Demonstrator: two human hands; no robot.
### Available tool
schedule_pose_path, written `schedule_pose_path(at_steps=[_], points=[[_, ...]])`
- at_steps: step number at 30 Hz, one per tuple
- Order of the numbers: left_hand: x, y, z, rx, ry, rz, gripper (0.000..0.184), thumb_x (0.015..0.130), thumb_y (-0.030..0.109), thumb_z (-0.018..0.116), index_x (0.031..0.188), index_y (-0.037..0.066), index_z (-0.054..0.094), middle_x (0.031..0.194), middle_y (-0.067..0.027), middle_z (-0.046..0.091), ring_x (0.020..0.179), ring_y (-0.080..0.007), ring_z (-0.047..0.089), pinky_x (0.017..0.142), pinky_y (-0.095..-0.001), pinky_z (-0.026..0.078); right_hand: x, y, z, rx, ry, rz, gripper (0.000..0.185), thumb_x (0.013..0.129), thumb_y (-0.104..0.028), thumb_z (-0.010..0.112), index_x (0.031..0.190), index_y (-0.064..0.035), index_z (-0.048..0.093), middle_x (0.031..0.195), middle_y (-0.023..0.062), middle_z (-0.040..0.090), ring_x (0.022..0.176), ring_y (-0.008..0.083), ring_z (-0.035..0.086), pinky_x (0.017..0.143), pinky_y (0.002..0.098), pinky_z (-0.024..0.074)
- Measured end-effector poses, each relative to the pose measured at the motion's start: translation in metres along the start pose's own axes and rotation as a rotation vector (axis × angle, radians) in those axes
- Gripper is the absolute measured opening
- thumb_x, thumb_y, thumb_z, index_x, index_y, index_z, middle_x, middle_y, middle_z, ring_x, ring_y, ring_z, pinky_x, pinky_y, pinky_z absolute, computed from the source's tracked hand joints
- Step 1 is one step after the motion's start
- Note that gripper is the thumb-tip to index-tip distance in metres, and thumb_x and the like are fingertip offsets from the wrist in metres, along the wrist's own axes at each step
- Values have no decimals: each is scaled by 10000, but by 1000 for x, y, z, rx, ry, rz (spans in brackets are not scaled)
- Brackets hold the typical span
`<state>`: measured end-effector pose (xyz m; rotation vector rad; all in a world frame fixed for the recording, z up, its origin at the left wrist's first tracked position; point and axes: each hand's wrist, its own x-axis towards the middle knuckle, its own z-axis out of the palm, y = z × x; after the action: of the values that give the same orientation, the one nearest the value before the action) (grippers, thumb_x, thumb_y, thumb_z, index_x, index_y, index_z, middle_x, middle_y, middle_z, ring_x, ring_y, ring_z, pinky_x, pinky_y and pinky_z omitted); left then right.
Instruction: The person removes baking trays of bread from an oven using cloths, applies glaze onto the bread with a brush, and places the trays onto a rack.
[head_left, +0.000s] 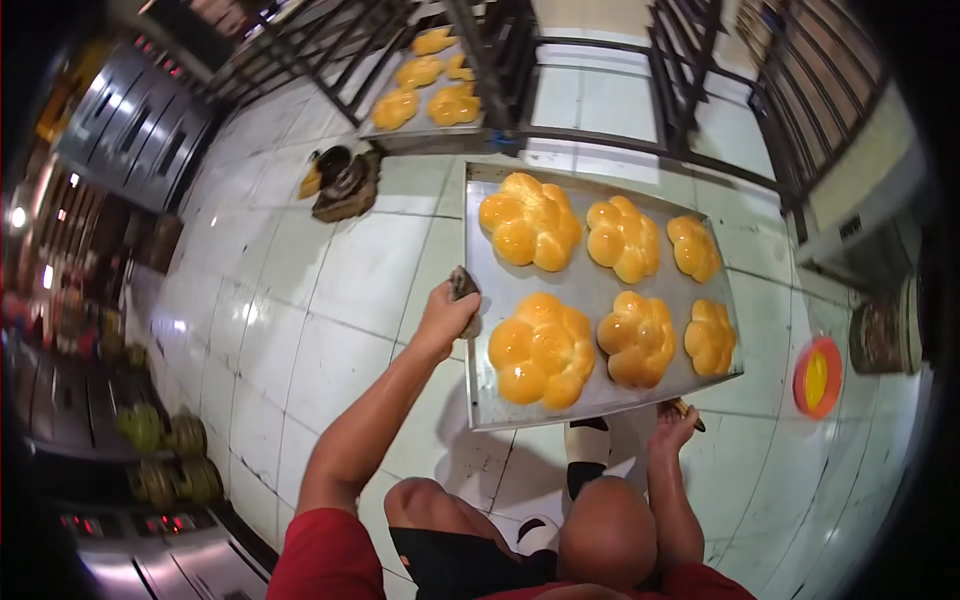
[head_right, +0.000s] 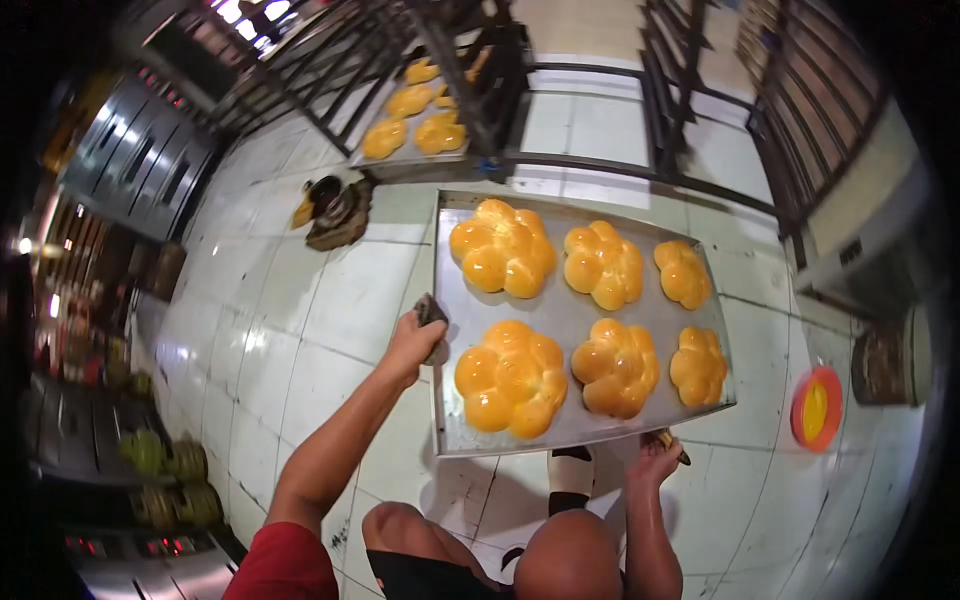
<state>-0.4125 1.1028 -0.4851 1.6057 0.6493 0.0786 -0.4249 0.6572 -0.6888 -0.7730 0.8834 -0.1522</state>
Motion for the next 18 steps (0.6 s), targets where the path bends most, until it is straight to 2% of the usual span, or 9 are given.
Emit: schedule_pose_path(at_steps=[2, 7, 13, 16, 18], points=[[-44, 7, -31, -36, 66, 13, 63, 763, 102, 589, 767, 47, 559, 666, -9, 535, 550, -97, 475, 484, -284, 386, -32, -14, 21, -50, -82, 20, 354, 923, -347, 442, 1021, -21, 536, 947, 109, 608, 862, 243, 601, 832, 370, 510], [-123, 47, -133, -213, 312, -72, 52, 758, 65, 561, 785, 55, 518, 627, -15, 500, 525, -109, 485, 431, -264, 379, -91, -8, 136, -156, -384, 159, 322, 919, -326, 466, 1016, -26, 536, 950, 114, 613, 871, 235, 607, 861, 371, 496], [-218, 164, -208, -370, 540, -95, 108, 766, 72, 549, 856, 79, 489, 658, -5, 476, 485, -105, 421, 437, -246, 370, -203, -26, 294, -372, -443, 247, 262, 904, -308, 510, 956, -52, 527, 907, 120, 623, 770, 237, 639, 718, 357, 555], [-244, 223, -235, -396, 613, -128, 94, 770, 78, 545, 840, 84, 483, 654, 1, 474, 485, -100, 419, 444, -239, 360, -267, -33, 369, -401, -481, 292, 263, 900, -283, 521, 977, -32, 499, 866, 123, 615, 740, 255, 647, 698, 374, 574], [-250, 255, -251, -413, 761, -100, 80, 774, 82, 543, 832, 84, 488, 654, 10, 474, 482, -96, 417, 446, -234, 351, -293, -34, 407, -405, -510, 311, 262, 901, -272, 520, 987, -27, 490, 860, 126, 611, 729, 262, 649, 693, 376, 579]])
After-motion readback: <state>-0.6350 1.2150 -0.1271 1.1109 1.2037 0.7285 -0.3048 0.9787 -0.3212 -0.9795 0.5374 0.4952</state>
